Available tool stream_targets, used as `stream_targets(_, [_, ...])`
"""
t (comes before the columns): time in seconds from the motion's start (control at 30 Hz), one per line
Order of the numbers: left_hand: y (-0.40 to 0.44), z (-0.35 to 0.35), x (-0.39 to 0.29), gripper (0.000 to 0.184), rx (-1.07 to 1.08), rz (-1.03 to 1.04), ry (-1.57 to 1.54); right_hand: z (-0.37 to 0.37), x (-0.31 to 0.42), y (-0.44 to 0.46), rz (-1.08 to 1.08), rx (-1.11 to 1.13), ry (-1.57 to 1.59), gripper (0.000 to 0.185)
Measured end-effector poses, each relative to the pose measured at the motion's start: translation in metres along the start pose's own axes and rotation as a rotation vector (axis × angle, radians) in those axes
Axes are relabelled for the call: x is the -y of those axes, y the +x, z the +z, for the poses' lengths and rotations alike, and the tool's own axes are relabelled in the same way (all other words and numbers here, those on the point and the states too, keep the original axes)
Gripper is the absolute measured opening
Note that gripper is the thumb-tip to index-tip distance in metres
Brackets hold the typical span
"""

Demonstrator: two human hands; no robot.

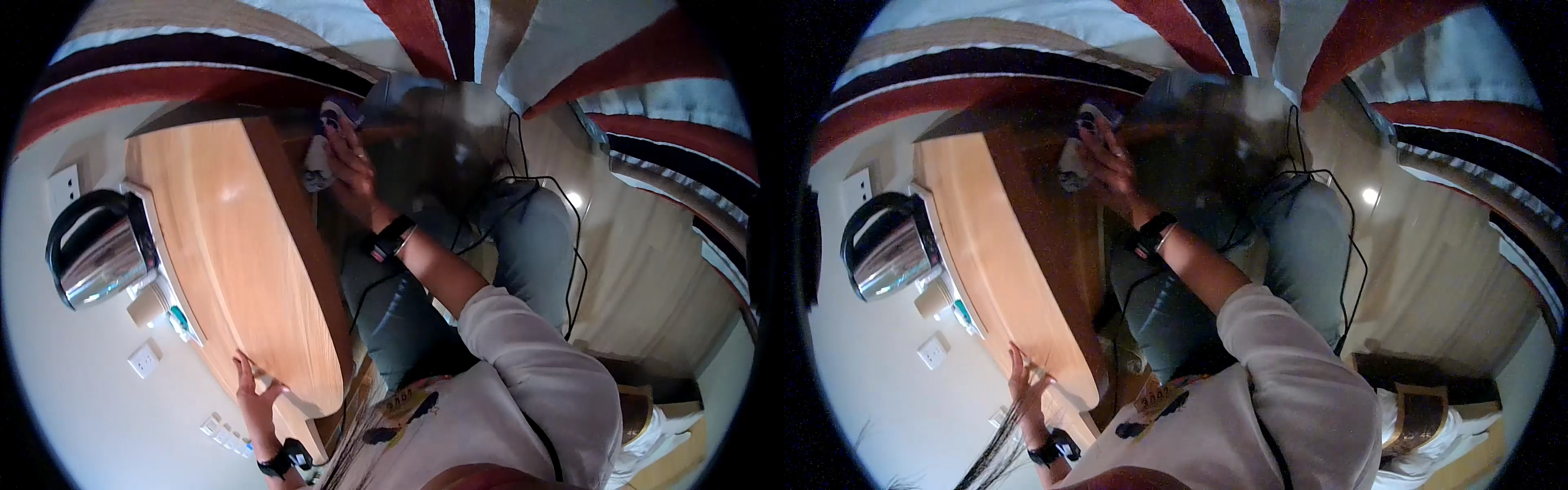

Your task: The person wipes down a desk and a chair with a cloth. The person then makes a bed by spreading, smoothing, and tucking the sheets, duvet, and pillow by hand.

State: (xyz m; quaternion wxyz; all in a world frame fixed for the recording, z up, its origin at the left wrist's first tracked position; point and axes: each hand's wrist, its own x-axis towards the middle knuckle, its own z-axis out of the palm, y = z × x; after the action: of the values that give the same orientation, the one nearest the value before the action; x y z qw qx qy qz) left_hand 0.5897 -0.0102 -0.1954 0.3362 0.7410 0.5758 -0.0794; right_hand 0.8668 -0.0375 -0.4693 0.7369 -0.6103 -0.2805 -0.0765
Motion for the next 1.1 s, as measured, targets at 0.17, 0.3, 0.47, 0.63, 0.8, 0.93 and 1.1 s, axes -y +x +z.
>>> stream_targets(0.17, [0.0,0.006,-0.008,0.092,-0.009,-0.058,0.026,-0.002,-0.055,-0.027,0.027,-0.152,0.159,0.026])
stream_targets(0.3, [0.001,0.004,-0.006,0.098,-0.027,-0.148,-0.018,-0.01,-0.093,-0.047,0.273,-0.264,0.084,0.019])
stream_targets(0.47, [-0.002,0.001,-0.002,0.102,-0.056,-0.206,-0.062,-0.005,-0.165,-0.093,0.817,-0.388,0.317,0.018])
stream_targets(0.63, [0.002,-0.016,0.027,0.102,-0.06,-0.454,-0.385,-0.009,-0.219,-0.088,1.093,-0.652,0.561,0.019])
stream_targets(0.8, [0.005,0.001,-0.014,0.101,-0.063,-0.272,-0.044,-0.023,-0.352,-0.15,1.255,-0.336,0.335,0.021])
stream_targets(0.93, [0.006,0.006,-0.03,0.101,-0.039,-0.163,0.077,-0.032,-0.363,-0.142,1.283,0.041,0.21,0.022])
stream_targets(1.1, [0.008,0.004,-0.029,0.093,-0.014,-0.048,0.164,-0.062,-0.423,-0.168,0.868,0.526,-0.033,0.027])
